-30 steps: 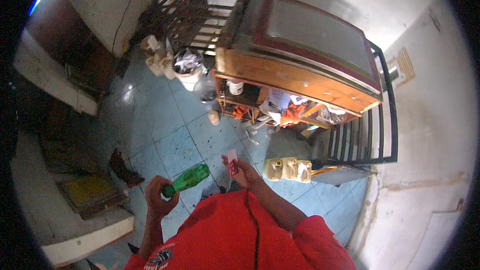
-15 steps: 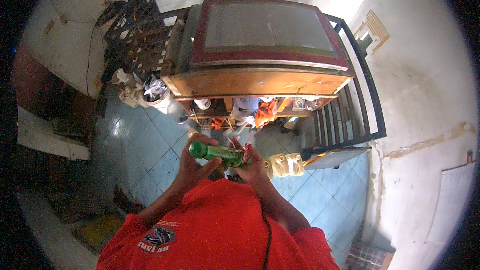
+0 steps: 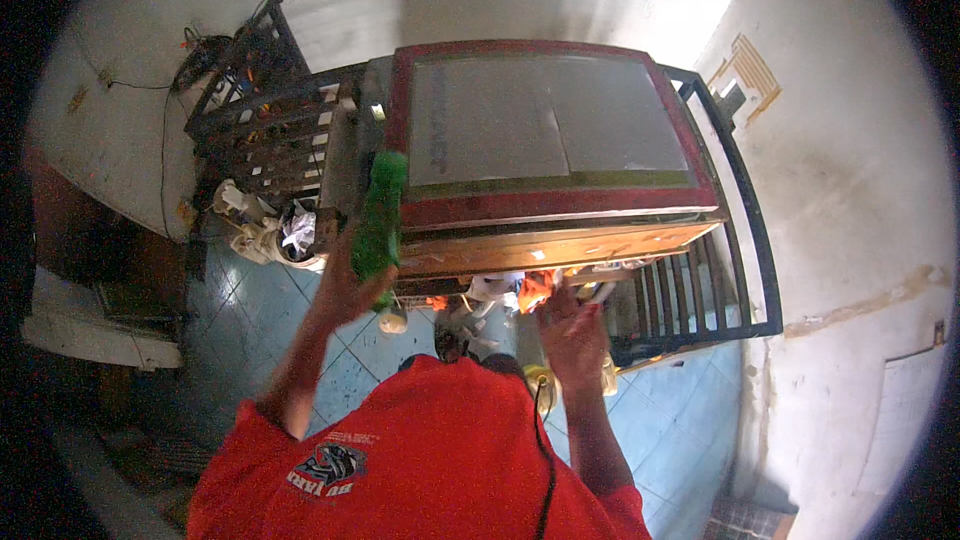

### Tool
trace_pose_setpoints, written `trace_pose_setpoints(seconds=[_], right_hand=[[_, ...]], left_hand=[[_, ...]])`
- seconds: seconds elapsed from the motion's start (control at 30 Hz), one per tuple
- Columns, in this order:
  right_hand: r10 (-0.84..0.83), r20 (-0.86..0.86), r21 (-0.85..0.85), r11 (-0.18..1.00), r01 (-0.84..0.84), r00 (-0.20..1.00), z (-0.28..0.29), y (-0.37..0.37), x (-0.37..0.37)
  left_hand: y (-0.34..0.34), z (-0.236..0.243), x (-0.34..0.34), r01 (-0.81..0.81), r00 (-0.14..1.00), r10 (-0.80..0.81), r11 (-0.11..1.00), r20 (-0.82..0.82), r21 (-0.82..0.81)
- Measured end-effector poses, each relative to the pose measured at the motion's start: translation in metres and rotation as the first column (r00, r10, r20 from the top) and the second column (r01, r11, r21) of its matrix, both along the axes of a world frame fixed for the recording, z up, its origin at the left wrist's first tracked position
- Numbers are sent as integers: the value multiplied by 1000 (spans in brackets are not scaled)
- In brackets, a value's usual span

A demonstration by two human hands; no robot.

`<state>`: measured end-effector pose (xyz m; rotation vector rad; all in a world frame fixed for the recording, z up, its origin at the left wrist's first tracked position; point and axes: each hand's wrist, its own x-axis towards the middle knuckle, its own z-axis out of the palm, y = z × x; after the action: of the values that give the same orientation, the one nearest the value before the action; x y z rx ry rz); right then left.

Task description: The person applies a liquid from a bottle onto a screen frame, plugs in an electrical cord, moves containers and a board, wipes a glass surface with a cloth, and positions the screen frame onto the glass station.

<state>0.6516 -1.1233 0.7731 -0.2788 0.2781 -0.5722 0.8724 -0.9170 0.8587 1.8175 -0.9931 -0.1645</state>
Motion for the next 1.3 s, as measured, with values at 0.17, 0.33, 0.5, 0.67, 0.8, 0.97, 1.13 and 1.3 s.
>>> trace_pose_setpoints(seconds=[0.17,0.33,0.5,0.67,0.8,0.97,1.13,1.3], right_hand=[[-224,-46,-166,963,213,974,4,-47,-25],[-254,-44,-268,935,233,966,7,-107,-28],[-298,-85,-330,909,255,951,16,-171,-28],[-333,-127,-332,902,277,934,18,-234,-27],[-286,-88,-329,912,244,954,19,-274,-28],[-309,-97,-303,915,267,946,18,-296,-27],[-353,-85,-337,890,307,932,14,-293,-22],[-435,-210,-390,859,333,876,17,-280,-6]], left_hand=[[-28,29,74,-62,957,-46,931,285,360],[-89,28,123,-71,940,-151,788,305,611],[-158,17,140,-111,842,-323,680,433,725],[-212,15,144,-93,828,-417,555,374,827],[-239,3,158,-128,806,-447,508,387,852],[-269,13,162,-134,822,-414,526,390,840],[-265,14,167,-63,793,-496,511,353,858],[-261,11,176,-4,773,-504,605,387,796]])
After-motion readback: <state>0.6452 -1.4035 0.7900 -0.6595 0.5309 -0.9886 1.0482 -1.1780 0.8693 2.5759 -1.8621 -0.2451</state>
